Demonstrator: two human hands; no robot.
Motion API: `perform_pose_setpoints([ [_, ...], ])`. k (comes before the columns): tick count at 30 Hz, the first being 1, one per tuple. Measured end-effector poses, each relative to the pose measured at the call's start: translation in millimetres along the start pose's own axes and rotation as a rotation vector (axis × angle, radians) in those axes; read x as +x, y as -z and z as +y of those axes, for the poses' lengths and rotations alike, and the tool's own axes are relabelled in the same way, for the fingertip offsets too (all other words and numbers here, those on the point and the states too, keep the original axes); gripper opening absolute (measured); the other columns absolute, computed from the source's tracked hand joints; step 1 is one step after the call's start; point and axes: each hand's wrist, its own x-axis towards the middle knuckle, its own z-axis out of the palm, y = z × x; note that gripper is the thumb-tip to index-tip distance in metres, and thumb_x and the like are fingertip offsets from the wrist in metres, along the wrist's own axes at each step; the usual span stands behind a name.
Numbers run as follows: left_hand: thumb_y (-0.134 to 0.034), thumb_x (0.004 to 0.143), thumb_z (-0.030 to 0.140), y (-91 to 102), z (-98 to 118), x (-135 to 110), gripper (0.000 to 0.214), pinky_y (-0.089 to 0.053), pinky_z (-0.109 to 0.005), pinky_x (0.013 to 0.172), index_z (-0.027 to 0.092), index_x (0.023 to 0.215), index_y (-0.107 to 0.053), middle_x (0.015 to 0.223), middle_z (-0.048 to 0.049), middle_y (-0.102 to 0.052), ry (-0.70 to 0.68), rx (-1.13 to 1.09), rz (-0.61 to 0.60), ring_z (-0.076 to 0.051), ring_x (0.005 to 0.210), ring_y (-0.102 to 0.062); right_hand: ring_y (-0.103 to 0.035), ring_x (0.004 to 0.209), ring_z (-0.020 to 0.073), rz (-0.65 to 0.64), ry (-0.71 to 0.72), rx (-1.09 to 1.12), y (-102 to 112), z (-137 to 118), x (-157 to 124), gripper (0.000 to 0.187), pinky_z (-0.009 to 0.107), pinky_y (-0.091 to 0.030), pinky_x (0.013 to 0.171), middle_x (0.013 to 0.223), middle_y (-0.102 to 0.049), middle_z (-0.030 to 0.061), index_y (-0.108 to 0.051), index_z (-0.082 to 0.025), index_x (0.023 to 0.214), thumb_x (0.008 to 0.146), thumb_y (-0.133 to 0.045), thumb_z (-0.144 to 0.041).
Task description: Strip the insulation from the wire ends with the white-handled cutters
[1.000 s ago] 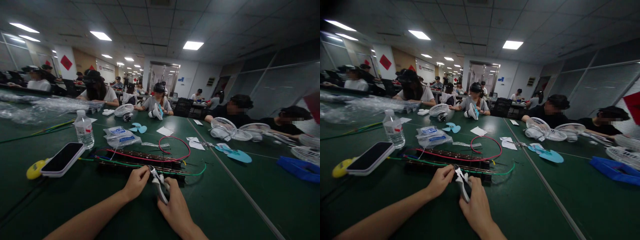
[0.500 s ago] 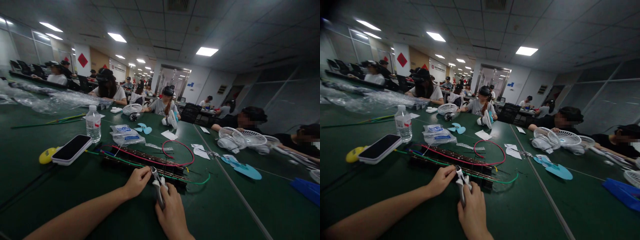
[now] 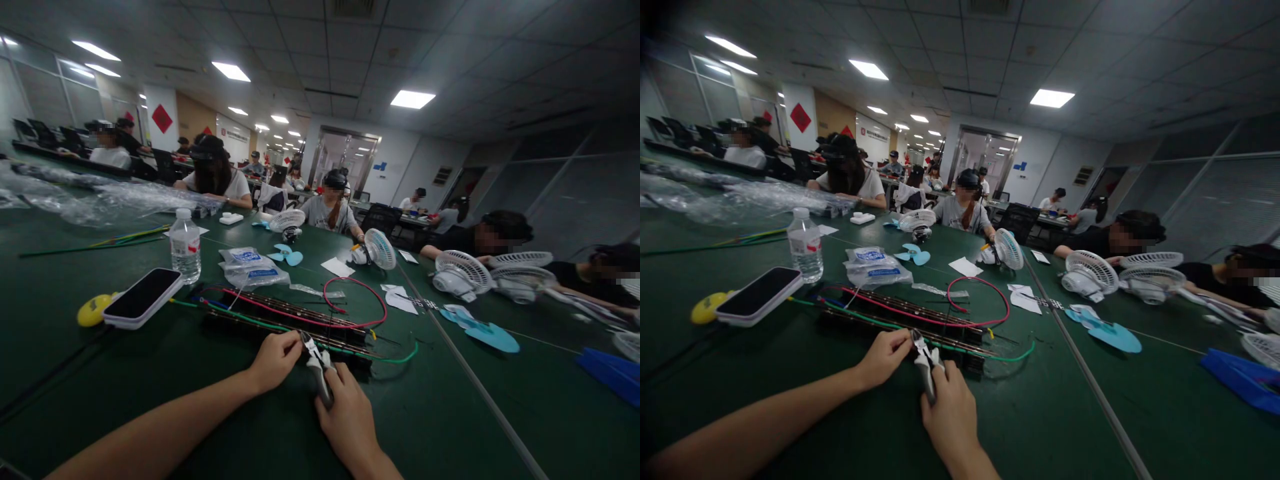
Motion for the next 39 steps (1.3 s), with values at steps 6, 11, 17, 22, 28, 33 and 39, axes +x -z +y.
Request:
perform_pose_setpoints([
  [6, -0.042, 0.086, 0.025, -1.3, -0.5, -0.3, 0.026, -0.031, -0.021, 0.055, 0.017, 0.063, -0.051, 0.058, 0.0031, -0.05, 0.019, 0.061, 0.016, -0.011, 0.054, -0.045, -0.052, 0.092, 0.0184, -0.012, -0.002, 0.015, 1.9, -1.6, -1.3, 0.028, 0.026, -0.041, 0.076, 0.105, -0.051, 0.0047, -0.054, -0.023, 0.095, 0.069, -0.049, -0.013],
  [11, -0.041, 0.086, 0.026, 0.0, 3.0, -0.6, 0.026, -0.031, -0.021, 0.054, 0.017, 0.064, -0.052, 0.058, 0.0029, -0.05, 0.02, 0.019, 0.022, -0.011, 0.053, -0.044, -0.048, 0.099, 0.02, 0.028, 0.049, 0.028, 4.3, -3.0, -0.4, 0.036, 0.029, -0.038, 0.085, 0.115, -0.049, 0.0057, -0.055, -0.023, 0.1, 0.067, -0.049, -0.011],
  [17, -0.041, 0.087, 0.028, 0.4, 2.8, -0.3, 0.028, -0.031, -0.021, 0.054, 0.017, 0.064, -0.053, 0.057, 0.0032, -0.048, 0.017, -0.026, 0.052, -0.011, 0.053, -0.042, -0.046, 0.1, 0.0237, 0.05, 0.077, 0.001, 8.1, -5.4, -1.7, 0.039, 0.036, -0.038, 0.086, 0.114, -0.049, 0.0079, -0.056, -0.023, 0.099, 0.063, -0.05, -0.008],
  [22, -0.042, 0.087, 0.028, 0.0, 2.9, 0.1, 0.028, -0.031, -0.022, 0.054, 0.016, 0.065, -0.055, 0.056, 0.0032, -0.048, 0.033, -0.033, 0.07, -0.011, 0.052, -0.042, -0.051, 0.097, 0.0213, 0.044, 0.061, 0.043, 5.5, -2.6, -2.1, 0.038, 0.033, -0.041, 0.085, 0.116, -0.049, 0.0064, -0.056, -0.024, 0.099, 0.065, -0.049, -0.008],
  [28, -0.043, 0.085, 0.027, -1.0, 2.1, 0.7, 0.028, -0.031, -0.022, 0.053, 0.016, 0.062, -0.056, 0.055, 0.0025, -0.051, 0.048, -0.002, 0.059, -0.011, 0.052, -0.044, -0.055, 0.096, 0.0196, 0.027, 0.025, 0.037, 2.9, 0.1, -0.9, 0.026, 0.029, -0.044, 0.081, 0.112, -0.053, 0.0055, -0.057, -0.023, 0.092, 0.069, -0.051, -0.013],
  [33, -0.044, 0.085, 0.028, -2.3, -0.9, 1.3, 0.03, -0.031, -0.022, 0.053, 0.017, 0.06, -0.055, 0.053, 0.0027, -0.05, 0.058, 0.049, 0.057, -0.011, 0.05, -0.043, -0.053, 0.101, 0.0209, 0.033, 0.032, -0.017, 3.7, 0.7, -0.9, 0.025, 0.031, -0.043, 0.084, 0.112, -0.054, 0.0054, -0.057, -0.023, 0.09, 0.069, -0.052, -0.013],
  [39, -0.043, 0.085, 0.028, -1.5, 0.6, 1.4, 0.03, -0.029, -0.022, 0.053, 0.017, 0.06, -0.054, 0.053, 0.003, -0.049, 0.049, 0.076, 0.048, -0.011, 0.05, -0.043, -0.055, 0.095, 0.019, 0.036, 0.037, 0.006, 5.3, 1.4, -0.2, 0.025, 0.029, -0.044, 0.081, 0.109, -0.055, 0.0039, -0.058, -0.024, 0.087, 0.068, -0.05, -0.011],
])
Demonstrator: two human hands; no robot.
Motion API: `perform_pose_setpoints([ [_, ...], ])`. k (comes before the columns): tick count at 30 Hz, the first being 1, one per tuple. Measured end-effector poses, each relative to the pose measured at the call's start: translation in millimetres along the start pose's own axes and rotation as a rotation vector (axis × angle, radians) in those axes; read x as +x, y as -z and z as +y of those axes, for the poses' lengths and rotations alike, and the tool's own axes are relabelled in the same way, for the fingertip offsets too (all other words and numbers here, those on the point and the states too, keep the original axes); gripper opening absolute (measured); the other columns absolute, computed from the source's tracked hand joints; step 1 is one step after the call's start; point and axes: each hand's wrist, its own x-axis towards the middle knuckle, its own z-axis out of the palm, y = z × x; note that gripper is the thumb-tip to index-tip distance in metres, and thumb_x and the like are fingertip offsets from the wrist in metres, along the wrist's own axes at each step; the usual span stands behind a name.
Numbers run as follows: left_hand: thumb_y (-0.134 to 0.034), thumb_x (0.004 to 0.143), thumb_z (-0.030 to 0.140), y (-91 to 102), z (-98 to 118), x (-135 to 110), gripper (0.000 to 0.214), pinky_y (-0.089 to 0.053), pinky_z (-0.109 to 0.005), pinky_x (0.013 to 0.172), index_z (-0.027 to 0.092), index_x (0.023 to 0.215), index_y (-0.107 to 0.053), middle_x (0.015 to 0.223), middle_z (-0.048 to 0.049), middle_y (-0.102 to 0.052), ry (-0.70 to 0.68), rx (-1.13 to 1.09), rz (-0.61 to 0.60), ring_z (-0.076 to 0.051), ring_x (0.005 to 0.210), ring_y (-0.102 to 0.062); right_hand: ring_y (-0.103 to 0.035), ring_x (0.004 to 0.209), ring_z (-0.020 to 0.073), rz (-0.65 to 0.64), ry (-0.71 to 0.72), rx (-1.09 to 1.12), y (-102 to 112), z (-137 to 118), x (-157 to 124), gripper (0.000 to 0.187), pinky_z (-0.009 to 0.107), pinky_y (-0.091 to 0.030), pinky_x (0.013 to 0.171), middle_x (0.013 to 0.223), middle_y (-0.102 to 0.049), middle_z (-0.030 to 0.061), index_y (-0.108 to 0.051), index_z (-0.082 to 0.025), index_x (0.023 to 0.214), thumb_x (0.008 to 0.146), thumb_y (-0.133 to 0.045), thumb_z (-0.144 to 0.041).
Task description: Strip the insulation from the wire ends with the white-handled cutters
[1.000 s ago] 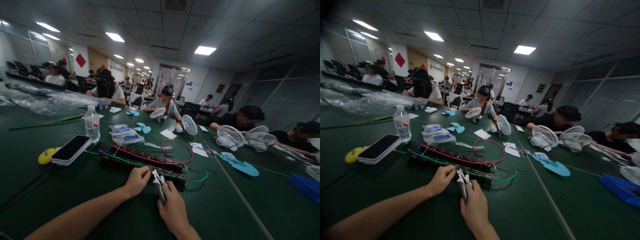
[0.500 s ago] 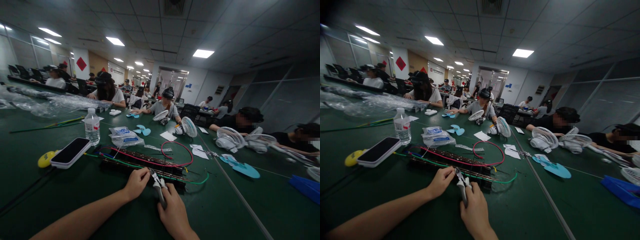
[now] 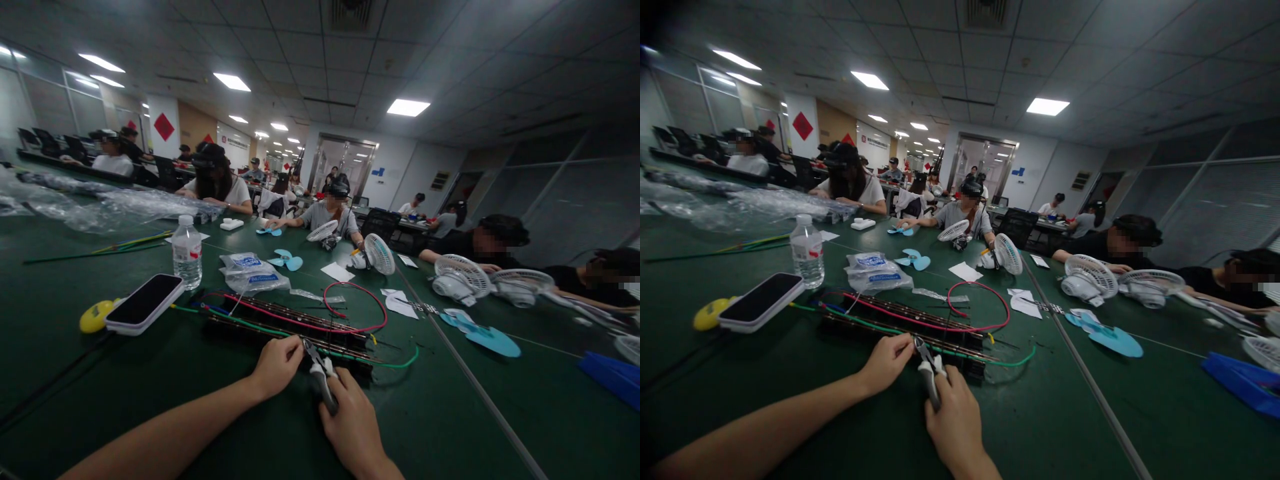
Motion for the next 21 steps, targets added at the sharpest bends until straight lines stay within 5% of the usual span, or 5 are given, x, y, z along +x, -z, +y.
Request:
perform_pose_setpoints([
  [21, -0.041, 0.087, 0.034, 4.5, 2.6, 1.1, 0.032, -0.034, -0.021, 0.056, 0.014, 0.067, -0.056, 0.061, 0.001, -0.05, -0.037, -0.233, -0.09, -0.012, 0.059, -0.042, -0.046, 0.109, 0.0233, 0.05, 0.076, 0.044, 3.8, 0.1, -0.8, 0.056, 0.038, -0.038, 0.093, 0.121, -0.047, 0.0074, -0.054, -0.026, 0.115, 0.062, -0.05, -0.007],
])
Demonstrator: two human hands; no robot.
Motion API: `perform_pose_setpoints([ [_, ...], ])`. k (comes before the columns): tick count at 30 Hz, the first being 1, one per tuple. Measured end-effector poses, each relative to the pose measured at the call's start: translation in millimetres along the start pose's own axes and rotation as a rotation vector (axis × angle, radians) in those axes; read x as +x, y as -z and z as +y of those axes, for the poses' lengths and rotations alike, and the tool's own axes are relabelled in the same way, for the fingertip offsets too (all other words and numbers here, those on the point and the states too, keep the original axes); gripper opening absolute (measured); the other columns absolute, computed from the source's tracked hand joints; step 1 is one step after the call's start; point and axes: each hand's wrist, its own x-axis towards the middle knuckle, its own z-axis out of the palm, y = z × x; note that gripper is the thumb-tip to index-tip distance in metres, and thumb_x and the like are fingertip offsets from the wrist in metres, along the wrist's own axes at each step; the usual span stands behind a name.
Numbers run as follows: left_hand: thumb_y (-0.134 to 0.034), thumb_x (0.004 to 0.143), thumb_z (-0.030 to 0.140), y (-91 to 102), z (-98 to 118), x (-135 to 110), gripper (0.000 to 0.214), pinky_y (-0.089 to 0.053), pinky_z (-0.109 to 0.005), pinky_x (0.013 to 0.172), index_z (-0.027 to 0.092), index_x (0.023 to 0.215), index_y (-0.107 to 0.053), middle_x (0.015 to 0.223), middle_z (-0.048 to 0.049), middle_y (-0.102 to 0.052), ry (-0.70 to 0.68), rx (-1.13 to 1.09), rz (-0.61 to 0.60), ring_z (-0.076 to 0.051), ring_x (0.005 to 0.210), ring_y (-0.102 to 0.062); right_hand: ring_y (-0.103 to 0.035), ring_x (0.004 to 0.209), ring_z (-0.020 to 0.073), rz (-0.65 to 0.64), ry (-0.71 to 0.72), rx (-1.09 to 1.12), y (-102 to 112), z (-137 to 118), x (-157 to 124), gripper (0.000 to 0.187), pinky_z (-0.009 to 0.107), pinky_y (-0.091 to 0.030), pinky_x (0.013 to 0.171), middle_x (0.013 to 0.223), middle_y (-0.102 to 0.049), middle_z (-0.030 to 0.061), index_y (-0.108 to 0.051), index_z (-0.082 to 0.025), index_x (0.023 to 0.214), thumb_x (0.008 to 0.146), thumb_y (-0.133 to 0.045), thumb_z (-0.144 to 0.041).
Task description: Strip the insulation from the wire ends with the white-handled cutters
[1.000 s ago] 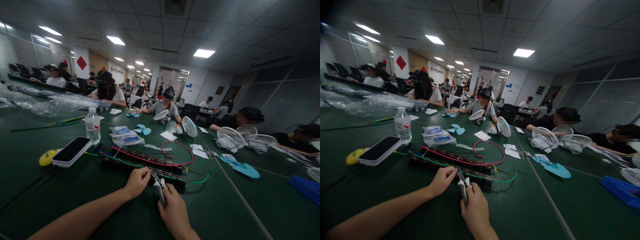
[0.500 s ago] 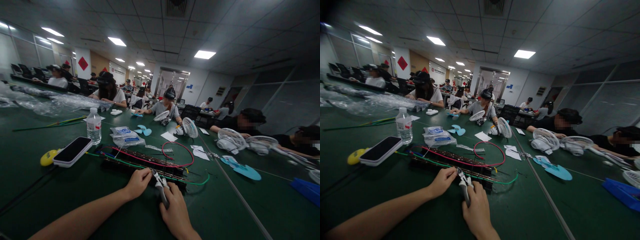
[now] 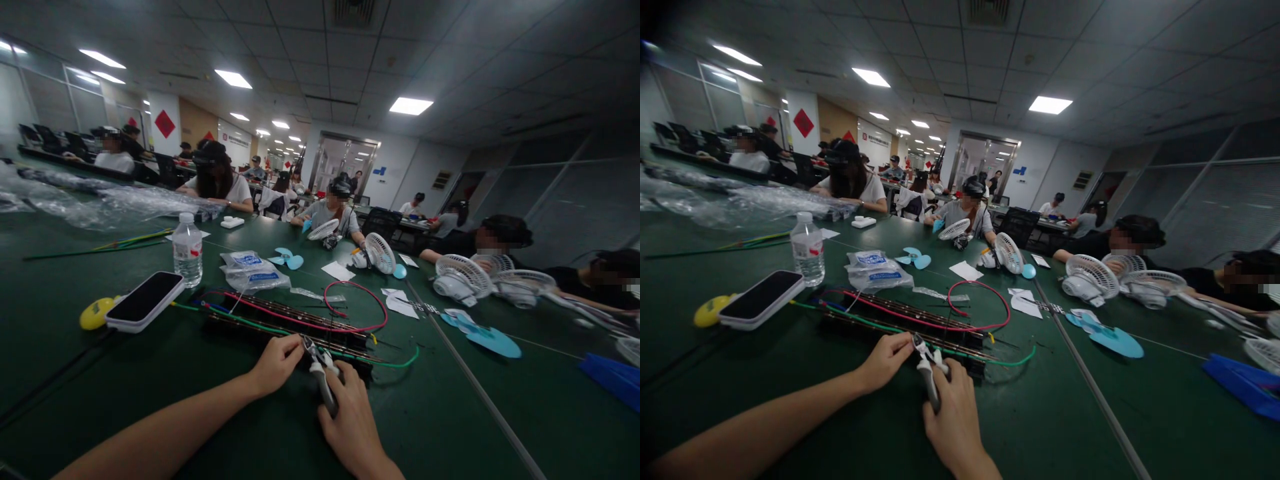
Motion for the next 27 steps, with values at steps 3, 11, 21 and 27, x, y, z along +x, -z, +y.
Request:
perform_pose_setpoints([
  [3, -0.041, 0.087, 0.034, -0.4, -0.7, 0.1, 0.032, -0.033, -0.021, 0.055, 0.015, 0.065, -0.054, 0.06, 0.0019, -0.047, 0.009, -0.002, 0.005, -0.012, 0.058, -0.041, -0.049, 0.105, 0.0214, -0.009, -0.025, 0.035, -0.8, 0.2, -0.3, 0.049, 0.035, -0.04, 0.091, 0.118, -0.047, 0.0066, -0.056, -0.025, 0.108, 0.063, -0.049, -0.007],
  [11, -0.041, 0.087, 0.03, -0.7, -1.1, -0.9, 0.029, -0.032, -0.021, 0.056, 0.015, 0.064, -0.053, 0.06, 0.0023, -0.048, 0.01, 0.026, 0.016, -0.011, 0.057, -0.041, -0.049, 0.103, 0.0196, -0.019, -0.025, 0.092, -0.4, 0.1, -0.5, 0.039, 0.031, -0.04, 0.09, 0.115, -0.046, 0.0065, -0.055, -0.023, 0.1, 0.065, -0.048, -0.007],
  [21, -0.041, 0.087, 0.027, -1.1, -4.3, -1.1, 0.027, -0.033, -0.021, 0.057, 0.015, 0.068, -0.054, 0.063, 0.0016, -0.049, 0.001, 0.021, 0.019, -0.012, 0.058, -0.043, -0.056, 0.093, 0.0194, 0.028, -0.126, 0.17, -6.2, 1.2, 0.3, 0.046, 0.029, -0.042, 0.079, 0.104, -0.056, 0.0077, -0.041, -0.017, 0.117, 0.072, -0.051, -0.021],
  [27, -0.041, 0.087, 0.027, -0.3, -3.5, -0.3, 0.028, -0.032, -0.022, 0.057, 0.015, 0.065, -0.053, 0.063, 0.0017, -0.049, -0.001, 0.038, 0.019, -0.011, 0.059, -0.042, -0.056, 0.092, 0.0217, 0.0, -0.19, 0.07, -9.2, -1.5, 1.5, 0.04, 0.029, -0.039, 0.078, 0.101, -0.059, 0.007, -0.048, -0.019, 0.111, 0.071, -0.054, -0.024],
])
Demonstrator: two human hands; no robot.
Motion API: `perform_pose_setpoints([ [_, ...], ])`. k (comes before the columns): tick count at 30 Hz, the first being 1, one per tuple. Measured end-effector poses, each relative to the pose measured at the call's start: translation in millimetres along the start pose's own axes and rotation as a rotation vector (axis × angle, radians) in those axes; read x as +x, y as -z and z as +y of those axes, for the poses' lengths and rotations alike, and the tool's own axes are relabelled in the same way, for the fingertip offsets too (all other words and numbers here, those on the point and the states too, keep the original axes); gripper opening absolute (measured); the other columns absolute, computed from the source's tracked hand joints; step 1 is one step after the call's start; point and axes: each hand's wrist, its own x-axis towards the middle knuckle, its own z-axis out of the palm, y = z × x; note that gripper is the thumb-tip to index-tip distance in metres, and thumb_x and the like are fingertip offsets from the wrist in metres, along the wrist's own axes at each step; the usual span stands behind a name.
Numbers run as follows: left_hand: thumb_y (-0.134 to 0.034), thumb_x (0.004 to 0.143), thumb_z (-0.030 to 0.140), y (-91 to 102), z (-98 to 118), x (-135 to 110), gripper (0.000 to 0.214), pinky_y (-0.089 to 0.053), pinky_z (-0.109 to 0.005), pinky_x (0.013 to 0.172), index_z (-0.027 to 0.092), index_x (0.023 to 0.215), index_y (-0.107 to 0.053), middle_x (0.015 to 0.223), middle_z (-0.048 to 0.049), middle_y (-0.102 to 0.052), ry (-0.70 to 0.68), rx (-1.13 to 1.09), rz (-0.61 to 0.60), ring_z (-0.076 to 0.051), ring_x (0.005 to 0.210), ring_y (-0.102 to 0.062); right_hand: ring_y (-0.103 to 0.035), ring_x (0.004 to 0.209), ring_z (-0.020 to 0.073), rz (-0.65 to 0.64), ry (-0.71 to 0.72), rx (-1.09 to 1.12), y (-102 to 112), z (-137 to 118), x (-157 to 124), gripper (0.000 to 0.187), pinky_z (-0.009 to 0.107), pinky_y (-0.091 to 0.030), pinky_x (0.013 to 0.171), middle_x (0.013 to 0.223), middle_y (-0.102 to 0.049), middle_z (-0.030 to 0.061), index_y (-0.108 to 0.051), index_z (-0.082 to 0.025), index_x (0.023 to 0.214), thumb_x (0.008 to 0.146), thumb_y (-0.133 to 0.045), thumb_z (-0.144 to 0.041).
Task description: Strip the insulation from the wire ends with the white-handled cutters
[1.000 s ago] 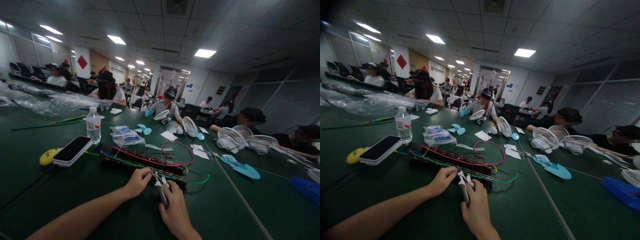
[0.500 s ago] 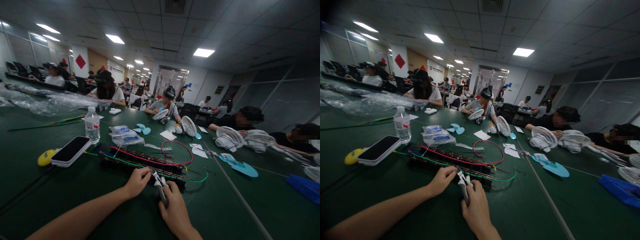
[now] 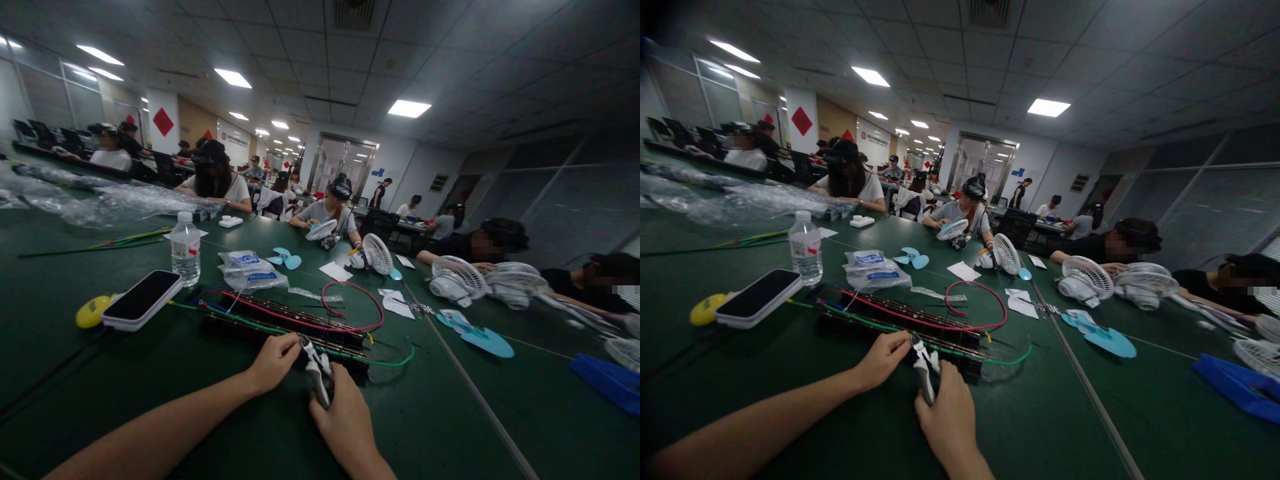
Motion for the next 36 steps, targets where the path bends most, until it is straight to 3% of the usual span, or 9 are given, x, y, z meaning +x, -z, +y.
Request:
perform_pose_setpoints([
  [5, -0.041, 0.088, 0.028, -1.2, -1.4, -0.5, 0.029, -0.031, -0.022, 0.056, 0.015, 0.063, -0.05, 0.061, 0.0026, -0.045, -0.003, 0.016, -0.006, -0.011, 0.057, -0.04, -0.058, 0.087, 0.019, -0.026, -0.035, 0.017, 1.0, 1.8, 2.4, 0.042, 0.024, -0.038, 0.071, 0.099, -0.06, 0.003, -0.048, -0.023, 0.109, 0.068, -0.052, -0.016],
  [15, -0.041, 0.087, 0.029, -3.2, -5.2, -1.4, 0.028, -0.032, -0.021, 0.056, 0.015, 0.065, -0.053, 0.059, 0.0029, -0.046, 0.005, 0.014, -0.009, -0.011, 0.056, -0.041, -0.058, 0.089, 0.02, -0.017, -0.009, 0.015, 1.9, 9.2, 5.4, 0.046, 0.025, -0.039, 0.071, 0.099, -0.061, 0.0031, -0.049, -0.024, 0.111, 0.066, -0.051, -0.016],
  [20, -0.041, 0.088, 0.029, -1.3, -1.1, -1.2, 0.028, -0.034, -0.021, 0.058, 0.015, 0.068, -0.055, 0.062, 0.0017, -0.05, 0.005, 0.02, -0.004, -0.012, 0.058, -0.044, -0.058, 0.085, 0.0197, -0.002, -0.013, 0.033, 0.3, 10.4, 4.6, 0.053, 0.026, -0.039, 0.069, 0.1, -0.06, 0.0048, -0.039, -0.021, 0.117, 0.066, -0.051, -0.017],
  [27, -0.04, 0.088, 0.027, -0.3, 3.0, -1.3, 0.027, -0.033, -0.021, 0.058, 0.015, 0.07, -0.056, 0.064, 0.0015, -0.051, -0.013, 0.012, -0.01, -0.012, 0.059, -0.044, -0.053, 0.08, 0.0188, 0.023, 0.079, -0.049, 2.5, 7.0, 3.4, 0.024, 0.027, -0.034, 0.064, 0.087, -0.053, 0.0021, -0.042, -0.022, 0.087, 0.064, -0.047, -0.014],
  [36, -0.04, 0.089, 0.031, 0.9, 2.2, -1.3, 0.031, -0.03, -0.021, 0.056, 0.016, 0.064, -0.049, 0.06, 0.0031, -0.043, -0.034, 0.002, -0.024, -0.011, 0.058, -0.04, -0.045, 0.08, 0.0188, 0.063, 0.116, -0.067, 1.6, 4.5, 1.6, 0.025, 0.028, -0.034, 0.066, 0.088, -0.048, 0.003, -0.04, -0.022, 0.085, 0.062, -0.048, -0.013],
])
